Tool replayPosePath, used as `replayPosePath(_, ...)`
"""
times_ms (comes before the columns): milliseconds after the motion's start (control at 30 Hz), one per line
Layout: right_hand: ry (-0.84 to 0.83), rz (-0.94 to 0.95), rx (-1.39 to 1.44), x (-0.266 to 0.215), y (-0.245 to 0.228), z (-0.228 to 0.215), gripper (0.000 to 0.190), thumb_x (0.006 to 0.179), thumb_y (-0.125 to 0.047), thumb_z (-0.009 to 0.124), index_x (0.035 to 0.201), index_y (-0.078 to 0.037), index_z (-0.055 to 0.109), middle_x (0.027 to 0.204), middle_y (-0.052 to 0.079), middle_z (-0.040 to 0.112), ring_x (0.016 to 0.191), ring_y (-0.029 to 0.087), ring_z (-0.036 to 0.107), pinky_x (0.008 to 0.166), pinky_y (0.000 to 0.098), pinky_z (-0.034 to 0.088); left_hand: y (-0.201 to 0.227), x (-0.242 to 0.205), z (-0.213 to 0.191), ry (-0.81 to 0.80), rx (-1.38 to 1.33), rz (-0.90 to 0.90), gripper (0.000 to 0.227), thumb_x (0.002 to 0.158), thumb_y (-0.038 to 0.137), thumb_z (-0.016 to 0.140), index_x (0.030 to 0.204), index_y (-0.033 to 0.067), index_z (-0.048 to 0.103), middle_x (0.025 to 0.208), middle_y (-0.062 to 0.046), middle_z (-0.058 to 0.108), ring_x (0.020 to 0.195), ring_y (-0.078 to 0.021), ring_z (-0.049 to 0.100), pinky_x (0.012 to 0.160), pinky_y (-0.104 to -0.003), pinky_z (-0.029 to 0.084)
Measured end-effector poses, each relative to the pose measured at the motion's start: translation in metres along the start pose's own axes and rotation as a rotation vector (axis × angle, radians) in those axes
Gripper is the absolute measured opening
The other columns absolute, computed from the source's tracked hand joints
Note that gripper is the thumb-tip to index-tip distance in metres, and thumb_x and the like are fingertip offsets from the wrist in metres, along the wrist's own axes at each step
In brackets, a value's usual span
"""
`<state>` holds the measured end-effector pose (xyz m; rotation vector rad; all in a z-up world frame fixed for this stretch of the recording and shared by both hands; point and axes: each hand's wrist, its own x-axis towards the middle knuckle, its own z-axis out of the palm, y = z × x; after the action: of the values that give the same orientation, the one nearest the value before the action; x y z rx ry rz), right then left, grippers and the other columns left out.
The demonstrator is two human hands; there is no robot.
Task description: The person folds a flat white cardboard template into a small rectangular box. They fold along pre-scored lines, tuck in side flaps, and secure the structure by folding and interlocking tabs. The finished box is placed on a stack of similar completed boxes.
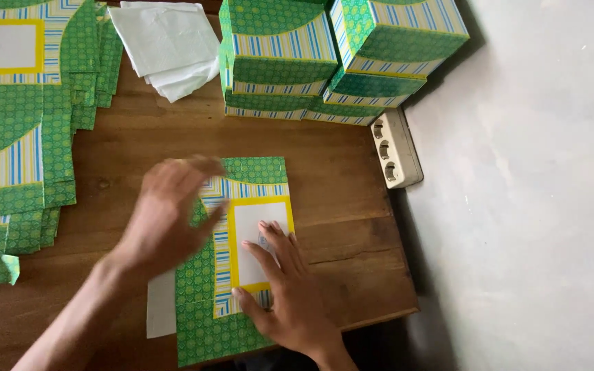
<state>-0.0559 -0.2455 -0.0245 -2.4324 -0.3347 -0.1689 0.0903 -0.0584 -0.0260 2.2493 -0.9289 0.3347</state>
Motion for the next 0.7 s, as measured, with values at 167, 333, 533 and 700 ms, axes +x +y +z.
replayPosePath(167, 0.008, 0.012, 0.041, -0.001, 0.005, 0.004, 0.057, 0.103, -0.039, 0.054, 0.145, -0.001, 0.049, 0.163, 0.019, 0.036, 0.155, 0.036, 0.029, 0.126, 0.0535, 0.020, 0.001, -0.026, 0.043, -0.298, 0.096, 0.171, 0.068, 0.105, 0.043, 0.044, 0.162, 0.0100, 0.027, 0.170, -0.014, 0.022, 0.157, -0.0290, 0.016, 0.125, -0.053, 0.006)
replayPosePath(333, 0.003, 0.052, 0.098, -0.007, 0.007, 0.002, 0.054, 0.104, -0.029, 0.051, 0.150, 0.000, 0.046, 0.165, 0.015, 0.035, 0.156, 0.033, 0.026, 0.126, 0.0516, 0.020, -0.002, -0.031, 0.052, -0.191, 0.229, 0.276, 0.066, 0.107, 0.045, 0.037, 0.163, 0.0121, 0.027, 0.172, -0.013, 0.021, 0.159, -0.0292, 0.016, 0.128, -0.050, 0.007)
replayPosePath(533, 0.062, 0.112, -0.026, -0.034, 0.029, -0.005, 0.054, 0.108, -0.032, 0.038, 0.157, -0.007, 0.038, 0.169, 0.015, 0.028, 0.158, 0.034, 0.021, 0.127, 0.0526, 0.013, 0.002, -0.032, 0.049, -0.211, 0.236, 0.272, 0.079, 0.104, 0.060, 0.042, 0.163, 0.0105, 0.025, 0.171, -0.015, 0.020, 0.158, -0.0304, 0.015, 0.128, -0.051, 0.005)
replayPosePath(700, 0.041, 0.207, -0.180, -0.055, 0.045, -0.014, 0.065, 0.105, -0.031, 0.045, 0.161, -0.004, 0.025, 0.171, 0.012, 0.023, 0.160, 0.031, 0.014, 0.126, 0.0550, 0.001, 0.007, -0.031, 0.043, -0.193, 0.230, 0.290, 0.130, 0.074, 0.098, 0.057, 0.161, 0.0065, 0.027, 0.170, -0.017, 0.021, 0.158, -0.0324, 0.019, 0.128, -0.055, 0.006)
